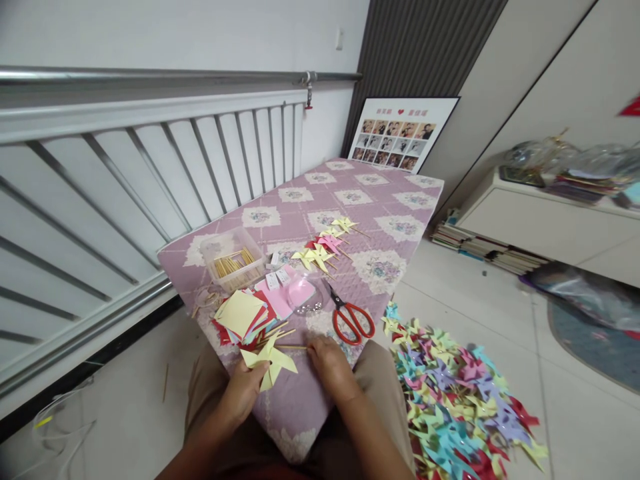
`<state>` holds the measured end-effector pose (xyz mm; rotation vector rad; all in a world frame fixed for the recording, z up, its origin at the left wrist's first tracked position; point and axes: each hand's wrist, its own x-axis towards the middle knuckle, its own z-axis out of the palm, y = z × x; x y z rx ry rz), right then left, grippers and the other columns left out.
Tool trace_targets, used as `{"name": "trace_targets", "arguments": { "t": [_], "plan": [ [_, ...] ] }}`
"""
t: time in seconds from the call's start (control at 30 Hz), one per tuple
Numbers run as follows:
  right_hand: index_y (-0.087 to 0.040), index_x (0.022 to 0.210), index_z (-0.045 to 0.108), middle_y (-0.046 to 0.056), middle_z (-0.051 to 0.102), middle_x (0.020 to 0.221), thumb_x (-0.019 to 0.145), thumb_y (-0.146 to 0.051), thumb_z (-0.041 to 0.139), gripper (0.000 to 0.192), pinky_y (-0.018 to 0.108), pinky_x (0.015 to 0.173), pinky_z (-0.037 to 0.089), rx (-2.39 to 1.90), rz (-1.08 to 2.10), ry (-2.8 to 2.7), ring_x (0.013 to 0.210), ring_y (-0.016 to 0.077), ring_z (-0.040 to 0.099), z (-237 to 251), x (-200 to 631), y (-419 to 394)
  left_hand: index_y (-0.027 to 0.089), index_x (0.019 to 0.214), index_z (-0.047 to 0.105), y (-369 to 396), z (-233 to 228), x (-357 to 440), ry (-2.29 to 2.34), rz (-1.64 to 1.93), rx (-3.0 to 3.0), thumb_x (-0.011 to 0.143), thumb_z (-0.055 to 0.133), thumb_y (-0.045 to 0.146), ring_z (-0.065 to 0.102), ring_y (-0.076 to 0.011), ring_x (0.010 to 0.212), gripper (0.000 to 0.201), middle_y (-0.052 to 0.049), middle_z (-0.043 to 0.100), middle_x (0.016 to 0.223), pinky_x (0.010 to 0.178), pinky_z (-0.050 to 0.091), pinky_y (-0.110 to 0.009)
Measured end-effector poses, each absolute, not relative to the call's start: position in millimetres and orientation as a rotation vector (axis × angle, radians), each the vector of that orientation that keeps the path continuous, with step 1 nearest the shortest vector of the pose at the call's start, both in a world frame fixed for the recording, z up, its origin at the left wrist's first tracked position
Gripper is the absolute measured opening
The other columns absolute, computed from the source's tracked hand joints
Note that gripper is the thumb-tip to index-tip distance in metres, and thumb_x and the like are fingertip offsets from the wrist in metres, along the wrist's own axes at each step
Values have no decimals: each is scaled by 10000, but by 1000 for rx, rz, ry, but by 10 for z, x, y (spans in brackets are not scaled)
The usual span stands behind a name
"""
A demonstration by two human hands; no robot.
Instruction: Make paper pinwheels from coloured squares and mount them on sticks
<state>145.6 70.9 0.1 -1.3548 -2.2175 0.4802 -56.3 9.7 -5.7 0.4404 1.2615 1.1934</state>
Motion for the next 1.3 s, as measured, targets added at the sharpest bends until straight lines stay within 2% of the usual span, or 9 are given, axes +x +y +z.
{"name": "trace_targets", "arguments": {
  "t": [0.13, 0.33, 0.5, 0.67, 0.83, 1.07, 1.17, 1.3],
  "plan": [
    [-211, 741, 628, 29, 657, 700, 827, -192, 501, 155, 310, 622, 463, -1413, 757, -1979, 654, 205, 601, 136, 1600, 608, 123, 881, 705, 83, 97, -597, 1318, 1191, 614, 668, 735, 251, 615, -174, 646, 251, -45, 713, 753, 612, 473, -260],
    [-231, 672, 607, 0, 588, 613, 795, -356, 586, 177, 283, 545, 415, -1396, 1073, -1562, 571, 180, 526, 474, 1655, 485, 160, 960, 712, 129, 373, -579, 1234, 1237, 679, 599, 759, 171, 633, -194, 727, 364, -49, 722, 834, 643, 479, -253],
    [-242, 663, 635, -13, 574, 604, 742, -426, 676, 205, 277, 556, 405, -1354, 1272, -1363, 571, 168, 494, 804, 1577, 431, 137, 867, 715, 81, 343, -526, 1217, 1108, 657, 628, 752, 230, 614, -181, 635, 259, -46, 711, 730, 596, 463, -259],
    [-228, 665, 635, -38, 540, 566, 699, -437, 728, 231, 260, 546, 373, -1301, 1400, -1177, 544, 140, 457, 807, 1494, 420, 127, 854, 714, 43, 345, -506, 1236, 1102, 663, 618, 768, 253, 616, -185, 637, 272, -55, 717, 735, 604, 468, -263],
    [-212, 762, 653, -36, 563, 600, 652, -466, 790, 309, 260, 568, 390, -1204, 1490, -956, 564, 136, 488, 644, 1410, 393, 133, 903, 717, 28, 391, -473, 1217, 1116, 673, 647, 758, 267, 613, -186, 637, 291, -42, 703, 700, 619, 475, -267],
    [-217, 798, 680, -24, 583, 669, 641, -480, 817, 336, 269, 591, 426, -1134, 1547, -899, 598, 139, 512, 570, 1299, 337, 131, 956, 705, -9, 462, -436, 1204, 1103, 648, 640, 770, 289, 645, -206, 686, 359, -67, 732, 795, 647, 493, -280],
    [-213, 795, 678, -14, 596, 676, 659, -506, 796, 345, 276, 589, 442, -1165, 1496, -924, 596, 144, 517, 583, 1275, 337, 133, 961, 699, -20, 432, -422, 1204, 1110, 629, 642, 764, 300, 650, -220, 691, 366, -72, 732, 792, 643, 495, -292],
    [-215, 771, 665, 29, 677, 806, 695, -516, 765, 326, 291, 626, 472, -1197, 1380, -952, 637, 154, 552, 602, 1308, 380, 143, 950, 696, -4, 428, -441, 1133, 1156, 544, 635, 772, 323, 673, -250, 772, 371, -84, 739, 820, 692, 510, -313]
  ]
}}
